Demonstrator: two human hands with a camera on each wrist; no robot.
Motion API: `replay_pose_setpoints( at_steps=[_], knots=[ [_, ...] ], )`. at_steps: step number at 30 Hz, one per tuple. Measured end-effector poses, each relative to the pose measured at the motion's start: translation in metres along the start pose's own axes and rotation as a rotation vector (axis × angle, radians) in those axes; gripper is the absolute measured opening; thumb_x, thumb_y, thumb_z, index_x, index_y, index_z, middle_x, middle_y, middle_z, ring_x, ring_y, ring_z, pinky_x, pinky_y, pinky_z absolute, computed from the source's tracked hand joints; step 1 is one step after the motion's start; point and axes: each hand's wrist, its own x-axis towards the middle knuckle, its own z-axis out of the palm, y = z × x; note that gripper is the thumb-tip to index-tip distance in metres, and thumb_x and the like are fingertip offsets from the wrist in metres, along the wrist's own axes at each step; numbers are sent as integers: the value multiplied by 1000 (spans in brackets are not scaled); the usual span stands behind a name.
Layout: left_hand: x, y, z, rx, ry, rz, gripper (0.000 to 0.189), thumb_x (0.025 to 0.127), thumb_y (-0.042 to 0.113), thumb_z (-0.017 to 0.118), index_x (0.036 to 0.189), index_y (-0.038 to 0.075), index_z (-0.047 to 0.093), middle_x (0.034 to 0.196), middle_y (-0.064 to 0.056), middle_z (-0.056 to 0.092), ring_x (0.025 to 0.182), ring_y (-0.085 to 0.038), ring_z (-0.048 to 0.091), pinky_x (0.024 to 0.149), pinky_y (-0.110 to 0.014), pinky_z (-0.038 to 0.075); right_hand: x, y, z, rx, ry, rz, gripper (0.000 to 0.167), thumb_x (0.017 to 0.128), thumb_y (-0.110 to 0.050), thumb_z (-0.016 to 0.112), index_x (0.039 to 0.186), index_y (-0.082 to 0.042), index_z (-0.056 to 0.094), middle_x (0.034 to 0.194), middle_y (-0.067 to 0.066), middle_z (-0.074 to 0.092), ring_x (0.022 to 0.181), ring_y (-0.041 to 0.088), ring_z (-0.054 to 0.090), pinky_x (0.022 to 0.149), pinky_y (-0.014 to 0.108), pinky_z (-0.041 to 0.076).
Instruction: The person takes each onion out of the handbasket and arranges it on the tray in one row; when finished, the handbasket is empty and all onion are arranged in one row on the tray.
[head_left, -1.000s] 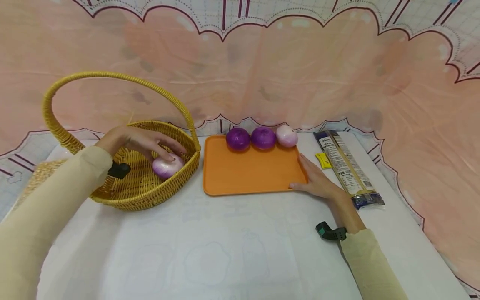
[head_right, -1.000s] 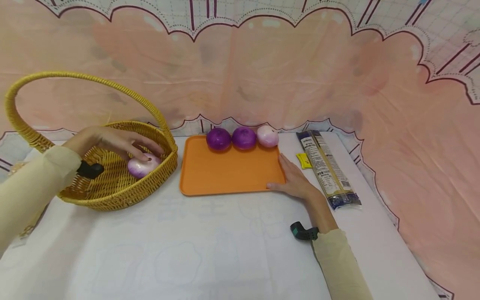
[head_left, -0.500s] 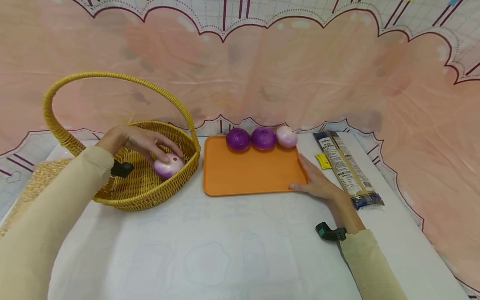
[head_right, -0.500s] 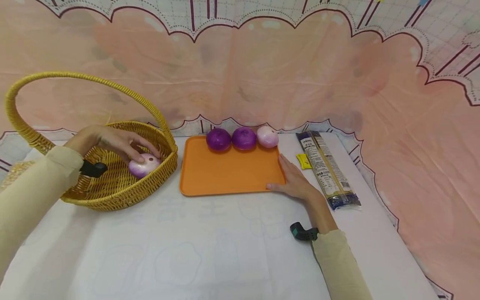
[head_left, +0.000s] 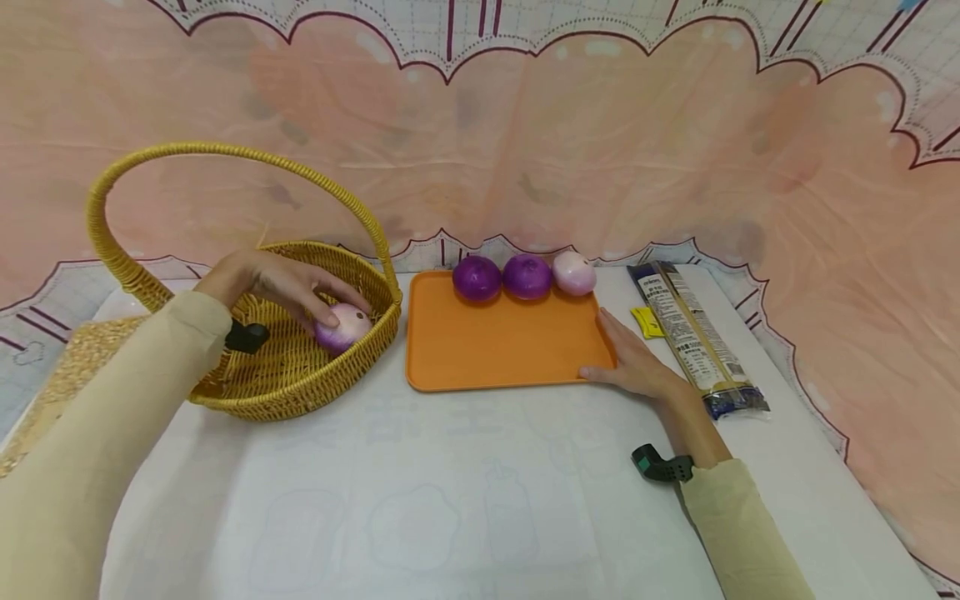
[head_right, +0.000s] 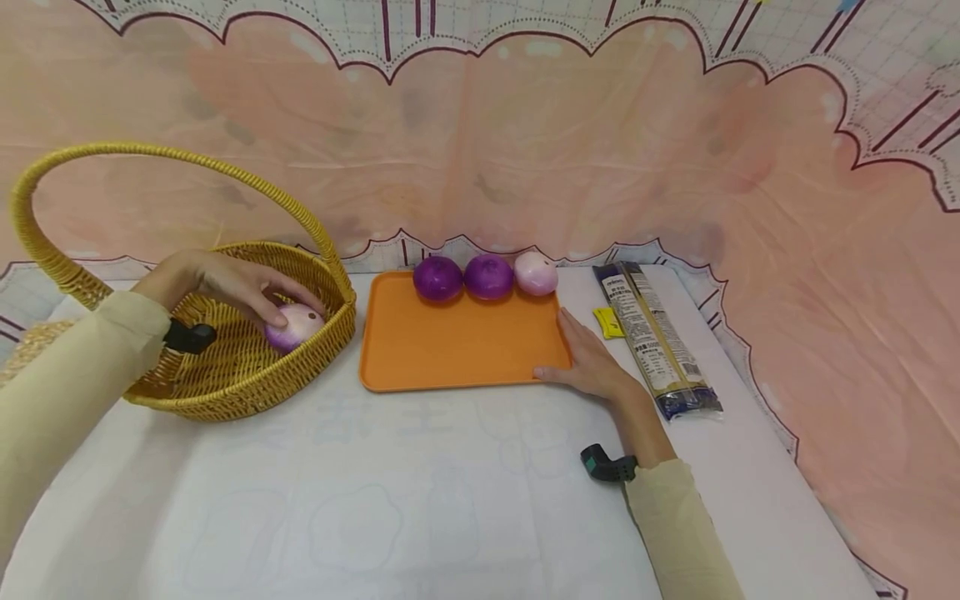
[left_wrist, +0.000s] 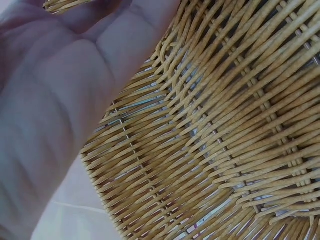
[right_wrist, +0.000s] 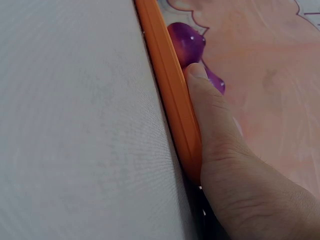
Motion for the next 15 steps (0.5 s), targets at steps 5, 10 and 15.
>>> replay_pose_setpoints(
  at_steps=[5, 10, 15],
  knots=[
    [3, -1, 0, 9, -17, 3, 64, 95, 17, 61, 151, 8, 31, 144, -17, 35, 116, -19, 52, 98, -32, 50, 1, 1, 0, -2, -1, 0, 114, 80, -56, 70, 157, -12, -1, 165, 11, -2, 152, 36, 1, 120, 58, 4],
    [5, 0, 1, 41, -43, 11, 68, 96, 19, 61, 153, 7, 27, 152, -21, 26, 119, -20, 48, 99, -30, 48, 2, 2, 0, 0, 3, -12, 113, 80, -54, 70, 157, -11, -1, 165, 11, -2, 152, 36, 1, 121, 58, 4],
    [8, 3, 1, 160, -50, 13, 74, 94, 27, 63, 154, 9, 24, 156, -21, 23, 131, -23, 41, 105, -27, 40, 2, 2, 1, -2, 5, -12, 113, 80, -54, 70, 157, -11, -1, 165, 11, -2, 152, 36, 1, 121, 58, 4]
  ],
)
